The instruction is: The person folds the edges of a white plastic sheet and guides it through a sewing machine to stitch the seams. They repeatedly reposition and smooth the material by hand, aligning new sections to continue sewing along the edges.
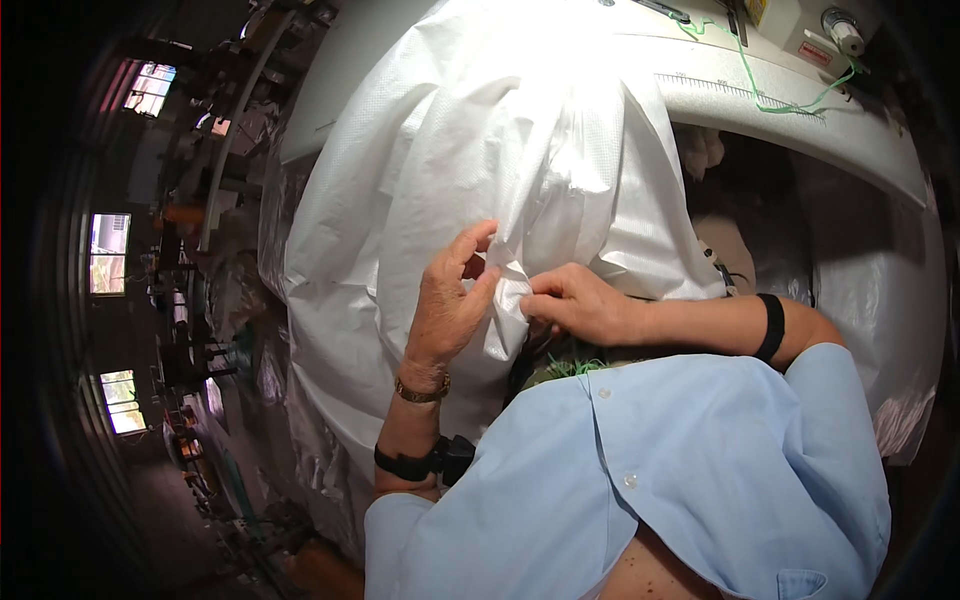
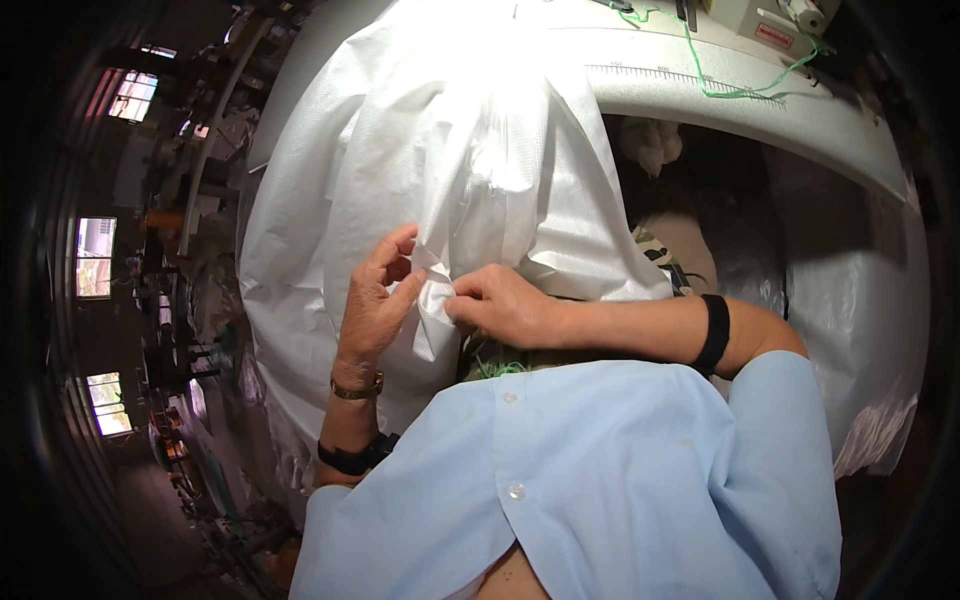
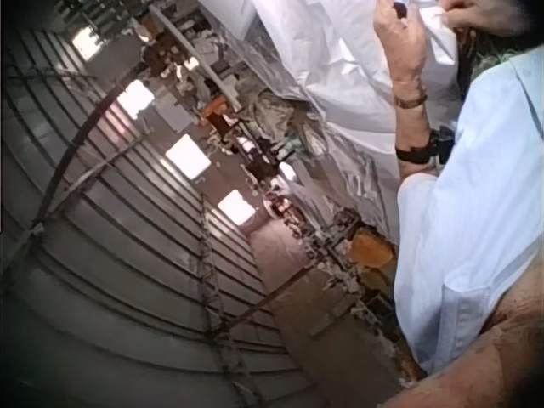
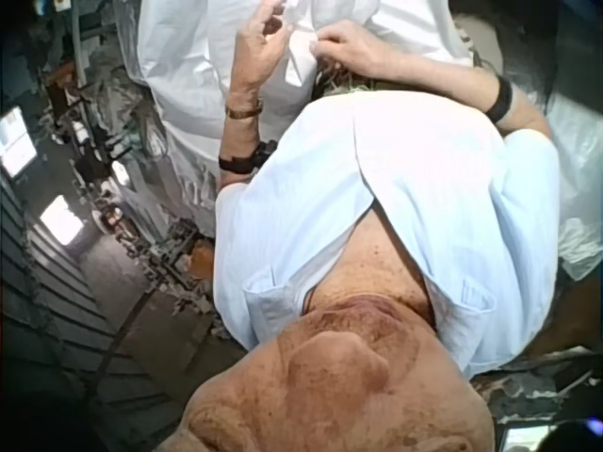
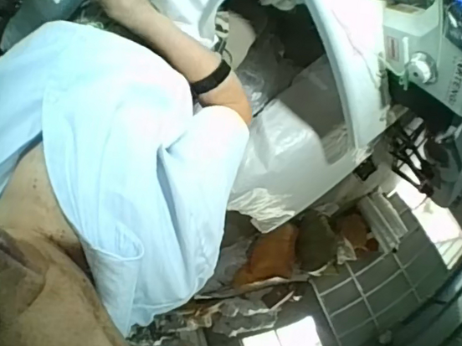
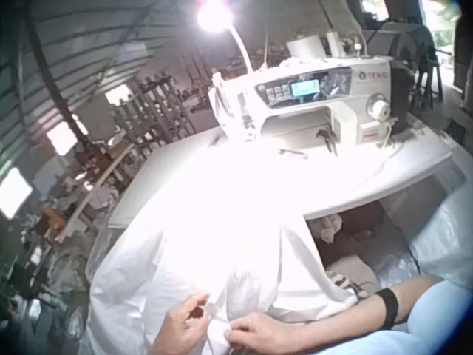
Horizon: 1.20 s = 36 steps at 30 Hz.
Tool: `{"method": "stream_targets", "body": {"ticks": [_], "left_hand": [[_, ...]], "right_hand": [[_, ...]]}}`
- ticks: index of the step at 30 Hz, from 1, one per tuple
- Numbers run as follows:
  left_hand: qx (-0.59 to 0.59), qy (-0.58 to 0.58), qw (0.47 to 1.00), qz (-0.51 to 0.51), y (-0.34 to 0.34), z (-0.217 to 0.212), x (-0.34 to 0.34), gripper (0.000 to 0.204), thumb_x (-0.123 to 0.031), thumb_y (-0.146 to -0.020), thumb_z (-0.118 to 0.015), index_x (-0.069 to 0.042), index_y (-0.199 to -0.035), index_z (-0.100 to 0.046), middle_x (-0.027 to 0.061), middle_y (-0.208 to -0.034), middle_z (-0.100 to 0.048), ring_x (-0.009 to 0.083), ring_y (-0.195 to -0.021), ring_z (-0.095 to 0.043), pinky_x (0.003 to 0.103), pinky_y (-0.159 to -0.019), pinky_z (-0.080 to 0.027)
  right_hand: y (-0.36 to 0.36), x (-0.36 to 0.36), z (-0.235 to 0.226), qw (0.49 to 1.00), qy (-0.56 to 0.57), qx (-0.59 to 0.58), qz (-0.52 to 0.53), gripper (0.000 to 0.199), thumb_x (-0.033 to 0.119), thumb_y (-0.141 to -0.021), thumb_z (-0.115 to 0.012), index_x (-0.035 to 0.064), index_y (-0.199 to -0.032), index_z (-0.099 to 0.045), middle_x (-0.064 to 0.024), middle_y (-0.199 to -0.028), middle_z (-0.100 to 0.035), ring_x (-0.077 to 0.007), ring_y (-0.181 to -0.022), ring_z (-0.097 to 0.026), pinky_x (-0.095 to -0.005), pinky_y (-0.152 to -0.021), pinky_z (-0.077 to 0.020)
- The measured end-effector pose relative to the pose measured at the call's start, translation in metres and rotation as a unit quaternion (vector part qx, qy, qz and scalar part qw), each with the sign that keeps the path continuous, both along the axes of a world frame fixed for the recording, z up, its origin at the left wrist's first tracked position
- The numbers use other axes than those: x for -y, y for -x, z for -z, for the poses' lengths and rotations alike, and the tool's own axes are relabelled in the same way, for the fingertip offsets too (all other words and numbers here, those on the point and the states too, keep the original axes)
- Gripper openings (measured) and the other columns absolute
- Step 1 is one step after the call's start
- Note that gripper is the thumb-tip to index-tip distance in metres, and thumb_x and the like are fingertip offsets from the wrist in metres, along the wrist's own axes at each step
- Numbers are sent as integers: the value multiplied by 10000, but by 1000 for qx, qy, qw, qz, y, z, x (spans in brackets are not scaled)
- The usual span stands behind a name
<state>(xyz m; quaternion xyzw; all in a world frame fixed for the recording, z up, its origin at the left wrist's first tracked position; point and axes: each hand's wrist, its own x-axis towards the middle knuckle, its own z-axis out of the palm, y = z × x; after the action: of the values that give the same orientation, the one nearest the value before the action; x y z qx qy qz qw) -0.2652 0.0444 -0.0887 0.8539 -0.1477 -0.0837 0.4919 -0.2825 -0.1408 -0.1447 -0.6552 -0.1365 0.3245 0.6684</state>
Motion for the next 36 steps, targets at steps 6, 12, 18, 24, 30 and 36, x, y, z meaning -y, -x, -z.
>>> {"method": "stream_targets", "body": {"ticks": [6, 12, 18, 24, 30, 36], "left_hand": [[151, -12, 987, 57, 16, -9, 3, 380, 93, -803, -585, -2, -1165, -653, 83, -997, -613, 114, -816, -557, 236, -762, -474], [149, 44, 987, -45, 24, -33, 3, 113, -42, -902, -665, 38, -976, -696, 68, -843, -643, 90, -702, -560, 241, -638, -462], [-81, 38, 996, 20, 7, -44, -7, 118, -61, -921, -659, 35, -982, -693, -5, -755, -651, 46, -669, -542, 208, -610, -432], [-62, 196, 975, -84, -14, -67, -15, 155, -70, -992, -545, 30, -1040, -653, 1, -849, -661, 34, -750, -570, 165, -696, -437], [-40, 294, 951, -83, -31, -64, -17, 151, -111, -997, -576, 27, -1013, -636, 41, -886, -679, 36, -781, -607, 179, -740, -488], [-37, 291, 952, -82, -37, -61, -18, 114, -108, -965, -638, 4, -980, -636, 23, -865, -677, 42, -747, -619, 183, -697, -505]], "right_hand": [[29, -3, -21, 894, -50, 437, 83, 195, 154, -879, -624, 37, -749, -536, -135, -619, -539, -328, -587, -587, -402, -563, -482], [22, -11, -33, 869, 73, 485, 57, 170, 128, -845, -654, 51, -759, -529, -110, -630, -558, -311, -559, -598, -403, -504, -471], [12, -10, -38, 806, 64, 588, -33, 75, 125, -836, -590, 61, -813, -558, -98, -740, -624, -255, -757, -657, -401, -644, -518], [-34, 36, -52, 878, 67, 449, 150, 143, 129, -938, -629, 2, -873, -627, -116, -711, -616, -206, -623, -615, -323, -591, -495], [-107, 75, -70, 778, 268, 531, 204, 216, 47, -908, -589, 26, -1120, -624, -133, -750, -646, -240, -663, -631, -352, -653, -508], [-143, 90, -73, 736, 422, 527, 49, 353, 85, -899, -526, 44, -1249, -545, -182, -895, -670, -322, -835, -648, -417, -775, -507]]}}
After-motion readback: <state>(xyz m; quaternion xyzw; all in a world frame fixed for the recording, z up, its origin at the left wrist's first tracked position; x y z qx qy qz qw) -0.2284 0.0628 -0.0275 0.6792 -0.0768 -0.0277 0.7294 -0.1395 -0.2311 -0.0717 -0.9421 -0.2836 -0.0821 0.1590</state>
